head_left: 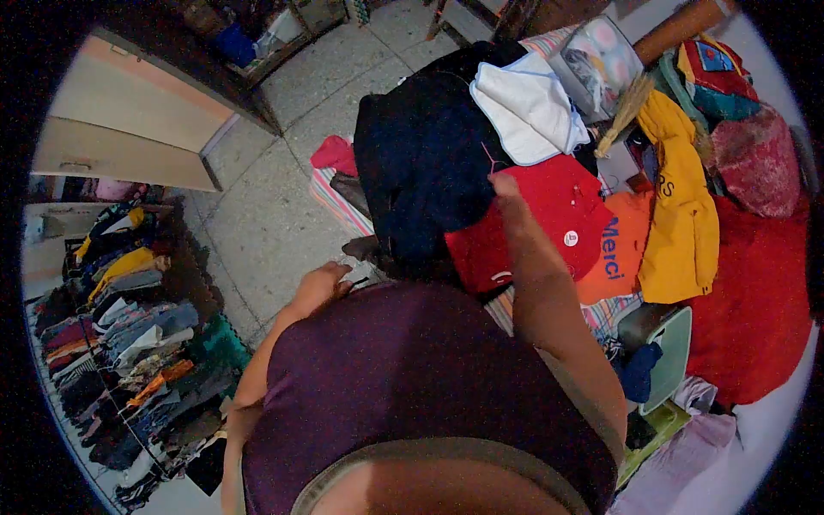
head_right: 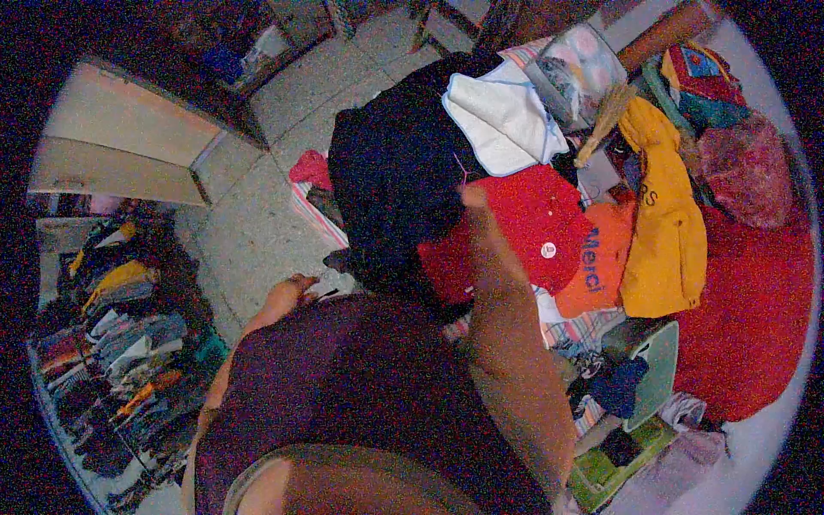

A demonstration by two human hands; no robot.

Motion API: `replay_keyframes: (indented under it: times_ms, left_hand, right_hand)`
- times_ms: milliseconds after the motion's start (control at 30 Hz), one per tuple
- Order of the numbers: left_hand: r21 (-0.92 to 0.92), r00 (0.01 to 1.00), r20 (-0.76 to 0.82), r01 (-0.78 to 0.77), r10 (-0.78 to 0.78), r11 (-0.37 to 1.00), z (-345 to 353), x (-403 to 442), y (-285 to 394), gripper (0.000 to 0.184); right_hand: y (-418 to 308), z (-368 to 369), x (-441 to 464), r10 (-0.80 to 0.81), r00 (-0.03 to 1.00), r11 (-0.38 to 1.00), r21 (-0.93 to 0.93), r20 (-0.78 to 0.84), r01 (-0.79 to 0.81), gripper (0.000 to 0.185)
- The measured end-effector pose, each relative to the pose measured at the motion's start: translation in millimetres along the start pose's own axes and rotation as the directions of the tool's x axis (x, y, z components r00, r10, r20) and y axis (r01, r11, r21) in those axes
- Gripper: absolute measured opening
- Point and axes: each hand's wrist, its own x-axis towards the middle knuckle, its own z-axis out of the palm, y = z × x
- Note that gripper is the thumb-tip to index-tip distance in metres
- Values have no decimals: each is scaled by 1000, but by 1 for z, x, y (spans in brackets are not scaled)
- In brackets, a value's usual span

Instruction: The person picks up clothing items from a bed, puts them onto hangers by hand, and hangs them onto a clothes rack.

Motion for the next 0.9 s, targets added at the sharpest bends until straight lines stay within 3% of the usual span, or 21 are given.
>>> replay_keyframes:
  times_ms: [133, 233, 333, 433, 533, 600, 700, 800, 900]
  left_hand:
    - [-15, 998, -56, -38, 37, 999, -3, -4, -4, 30]
    - [-16, 996, -84, -34, 32, 999, -1, -8, -4, 30]
    - [-26, 995, -103, -20, 17, 999, 1, -8, -9, 30]
    - [-70, 992, -122, 11, -19, 997, 3, -10, -14, 29]
    - [-146, 987, -153, 29, -52, 989, -11, -7, -11, 28]
    - [-181, 981, -185, 24, -58, 983, -29, -1, -7, 29]
    - [-202, 899, -438, -112, 12, 973, -45, 13, -17, 35]
    - [-651, 900, -414, -188, -136, 735, -59, 43, -34, 53]
    - [-849, 907, -368, -239, -203, 471, -82, 57, -33, 69]
  right_hand:
    - [-39, 38, -44, 216, 973, 928, 328, -86, -177, 32]
    - [-32, 46, -29, 301, 953, 816, 509, 29, -273, 40]
    - [-107, 23, -67, 21, 997, 937, 350, -74, 6, 30]
    - [-167, 3, -91, -60, 979, 681, 726, 193, -101, 18]
    - [-234, -35, -120, -289, 901, 737, 676, 322, -5, 12]
    - [-281, -63, -145, -360, 865, 751, 658, 349, 47, 13]
    - [-342, -93, -184, -491, 804, 709, 690, 336, 145, 15]
    - [-391, -110, -226, -626, 720, 638, 727, 300, 252, 24]
    - [-431, -124, -269, -731, 609, 612, 689, 307, 388, 34]
